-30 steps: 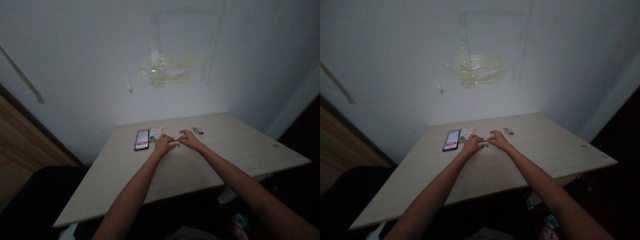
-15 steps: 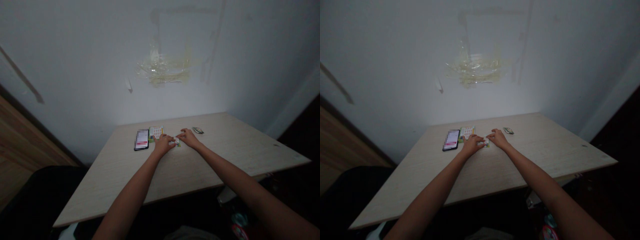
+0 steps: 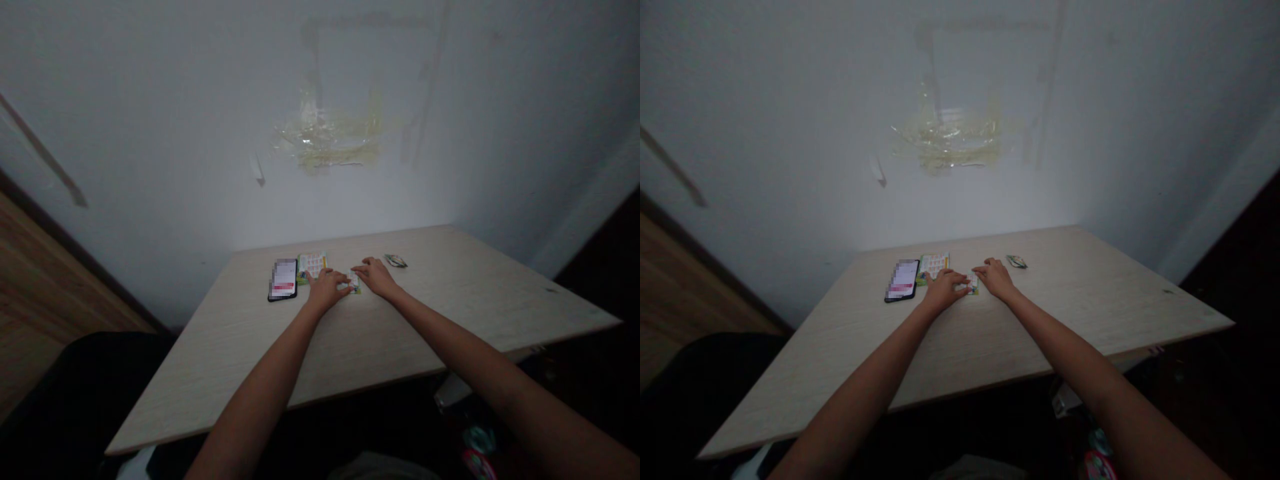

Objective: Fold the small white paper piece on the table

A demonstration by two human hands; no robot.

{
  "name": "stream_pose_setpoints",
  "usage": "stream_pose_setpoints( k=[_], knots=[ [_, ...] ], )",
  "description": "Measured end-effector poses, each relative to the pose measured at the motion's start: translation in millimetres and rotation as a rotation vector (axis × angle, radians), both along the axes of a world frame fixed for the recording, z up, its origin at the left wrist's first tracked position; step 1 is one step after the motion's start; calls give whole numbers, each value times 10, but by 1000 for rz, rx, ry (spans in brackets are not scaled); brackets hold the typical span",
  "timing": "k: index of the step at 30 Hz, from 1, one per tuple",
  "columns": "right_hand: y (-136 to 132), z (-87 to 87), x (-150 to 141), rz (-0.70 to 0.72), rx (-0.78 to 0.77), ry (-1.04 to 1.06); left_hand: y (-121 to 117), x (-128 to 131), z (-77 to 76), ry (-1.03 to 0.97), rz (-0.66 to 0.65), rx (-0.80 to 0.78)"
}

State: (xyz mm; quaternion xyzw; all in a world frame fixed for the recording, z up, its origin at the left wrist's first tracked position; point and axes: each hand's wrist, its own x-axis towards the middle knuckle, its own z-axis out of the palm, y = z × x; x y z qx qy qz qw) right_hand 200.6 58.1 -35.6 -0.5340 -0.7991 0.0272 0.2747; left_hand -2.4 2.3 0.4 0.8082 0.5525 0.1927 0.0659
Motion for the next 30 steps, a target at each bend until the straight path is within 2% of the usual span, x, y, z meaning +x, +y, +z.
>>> stream_pose_setpoints(
  k=[5,12,21,30],
  knots=[
    [-19,-22,15,-8,31,-8,-14,-13,-22,2,-1,24],
    [-42,-5,48,97,21,101,-16,-9,-39,55,-10,33],
    [-149,111,-8,44,-17,81,-4,-7,-52,39,-20,40],
    [-150,118,22,94,-15,47,-22,8,-30,79,16,30]
  ],
)
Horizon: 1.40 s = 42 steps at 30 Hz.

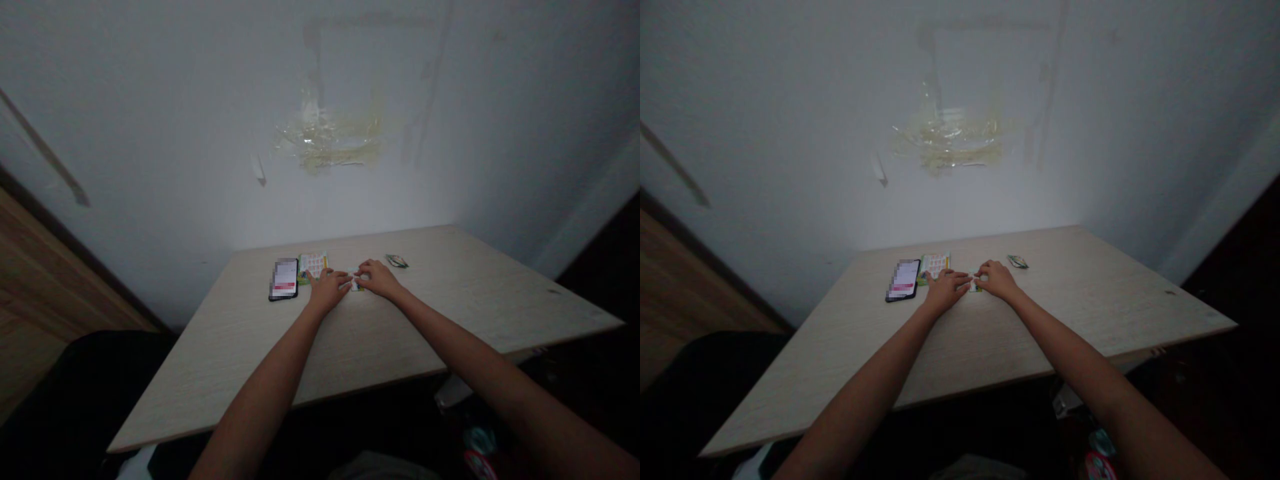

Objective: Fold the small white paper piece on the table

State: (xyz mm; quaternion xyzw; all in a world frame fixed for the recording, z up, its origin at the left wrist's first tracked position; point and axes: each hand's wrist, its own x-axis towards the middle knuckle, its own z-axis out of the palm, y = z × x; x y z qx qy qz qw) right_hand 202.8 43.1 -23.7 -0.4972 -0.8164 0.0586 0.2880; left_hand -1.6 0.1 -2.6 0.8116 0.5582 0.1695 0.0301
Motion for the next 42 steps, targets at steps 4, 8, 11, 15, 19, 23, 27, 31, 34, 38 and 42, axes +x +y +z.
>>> stream_pose_setpoints(
  k=[4,8,11,15,19,23,27,31,34,38,42],
  knots=[
    [-2,-10,22,35,3,-6,17,-6,-26,-21,-13,17],
    [-4,-17,42,57,11,-26,30,-6,-37,-42,-23,25],
    [2,-20,61,79,3,-37,28,-4,-28,-38,-18,14],
    [5,-16,82,113,-6,-55,19,-7,-14,-39,-17,6],
    [-13,-11,99,137,-5,-55,24,-16,-28,-37,-24,25],
    [-12,-34,127,170,-10,-61,38,-21,-53,-18,-18,36],
    [1,-77,156,193,-11,-52,44,-21,-54,5,-10,34],
    [2,-101,170,199,-4,21,41,-16,-42,-2,-9,22],
    [13,-98,174,236,-2,110,38,-11,-40,-5,-13,19],
    [36,-99,177,240,-4,174,41,-8,-41,-5,-11,20],
    [39,-118,179,211,13,165,49,-10,-37,10,-8,14]
  ],
)
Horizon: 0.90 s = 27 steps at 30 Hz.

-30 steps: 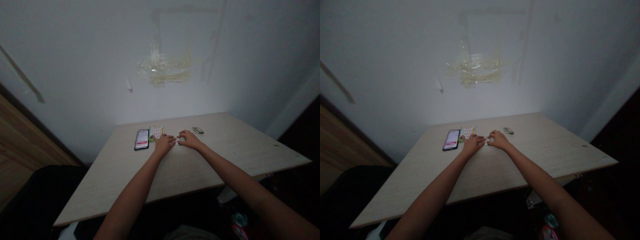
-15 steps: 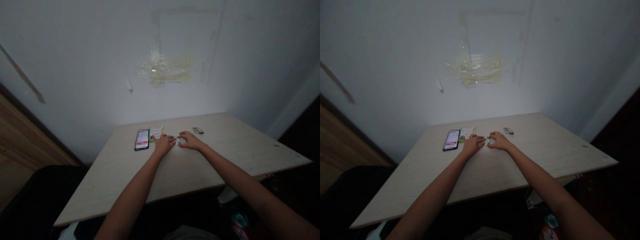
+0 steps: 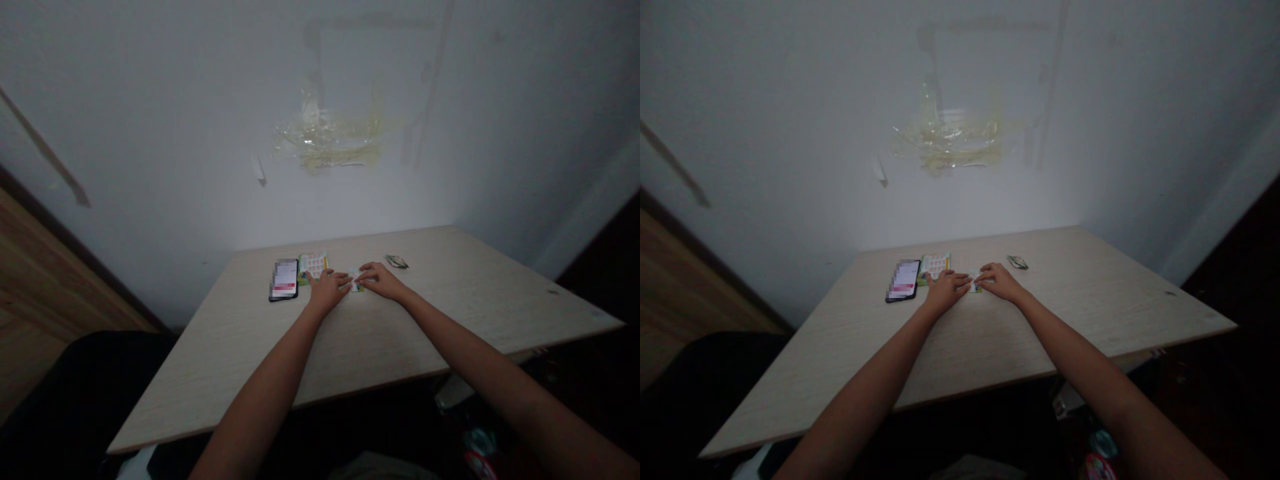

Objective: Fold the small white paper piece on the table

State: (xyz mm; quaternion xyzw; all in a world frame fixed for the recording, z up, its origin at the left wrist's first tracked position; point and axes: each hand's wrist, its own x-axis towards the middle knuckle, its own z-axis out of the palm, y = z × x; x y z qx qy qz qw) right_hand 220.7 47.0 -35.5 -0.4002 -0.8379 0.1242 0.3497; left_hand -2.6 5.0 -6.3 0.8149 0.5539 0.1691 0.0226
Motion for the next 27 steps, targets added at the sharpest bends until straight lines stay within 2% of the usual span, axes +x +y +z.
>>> stream_pose_setpoints(
  k=[11,27],
  knots=[
    [60,-91,-13,-94,-6,-30,7,-1,-17,4,3,1],
    [205,-64,-117,-252,-30,-157,4,-1,30,-30,-11,-57]
  ],
)
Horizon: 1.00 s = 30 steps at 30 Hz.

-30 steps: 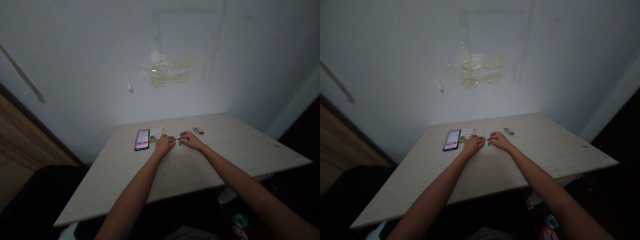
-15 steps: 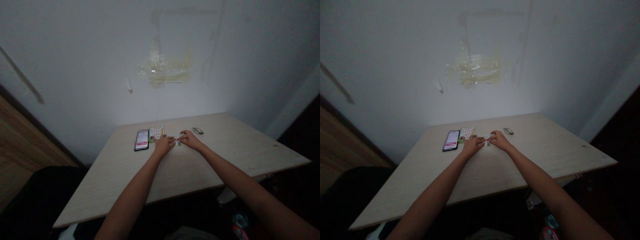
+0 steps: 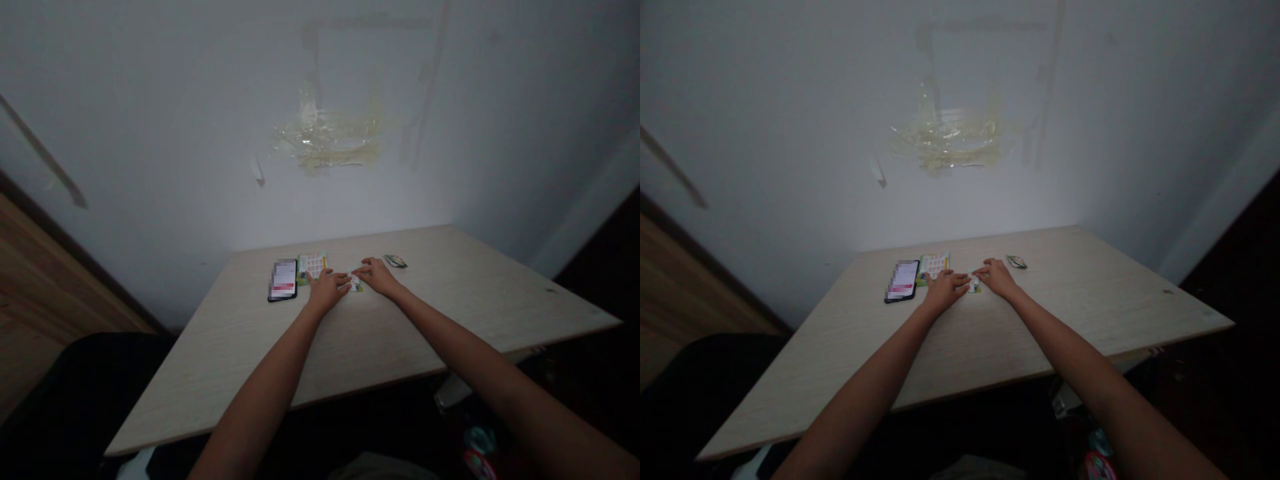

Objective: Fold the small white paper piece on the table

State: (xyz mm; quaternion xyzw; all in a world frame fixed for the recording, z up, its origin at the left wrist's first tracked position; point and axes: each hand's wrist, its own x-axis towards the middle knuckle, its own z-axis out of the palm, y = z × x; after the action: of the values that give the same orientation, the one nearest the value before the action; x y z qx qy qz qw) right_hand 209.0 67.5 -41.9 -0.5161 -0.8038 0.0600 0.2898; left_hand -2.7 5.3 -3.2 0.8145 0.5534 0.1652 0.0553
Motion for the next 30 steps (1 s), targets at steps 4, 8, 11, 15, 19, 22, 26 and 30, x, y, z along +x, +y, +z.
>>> stream_pose_setpoints(
  k=[4,8,11,15,19,22,26,30],
  knots=[
    [-14,35,-16,-8,-9,-38,4,-2,-8,-9,-2,6],
    [-60,71,-41,-21,11,-86,5,0,-10,-6,5,0],
    [-89,85,-62,-35,31,-101,2,2,-1,1,10,-7],
    [-109,99,-84,-52,28,-118,1,1,-2,10,7,2],
    [-129,124,-102,-63,1,-144,11,2,-16,21,5,8],
    [-146,128,-110,-72,-1,-154,12,3,-20,31,8,10],
    [-139,98,-91,-74,7,-127,1,2,-18,10,5,17],
    [-101,66,-40,-25,30,-60,-1,1,-22,0,8,19]
  ],
)
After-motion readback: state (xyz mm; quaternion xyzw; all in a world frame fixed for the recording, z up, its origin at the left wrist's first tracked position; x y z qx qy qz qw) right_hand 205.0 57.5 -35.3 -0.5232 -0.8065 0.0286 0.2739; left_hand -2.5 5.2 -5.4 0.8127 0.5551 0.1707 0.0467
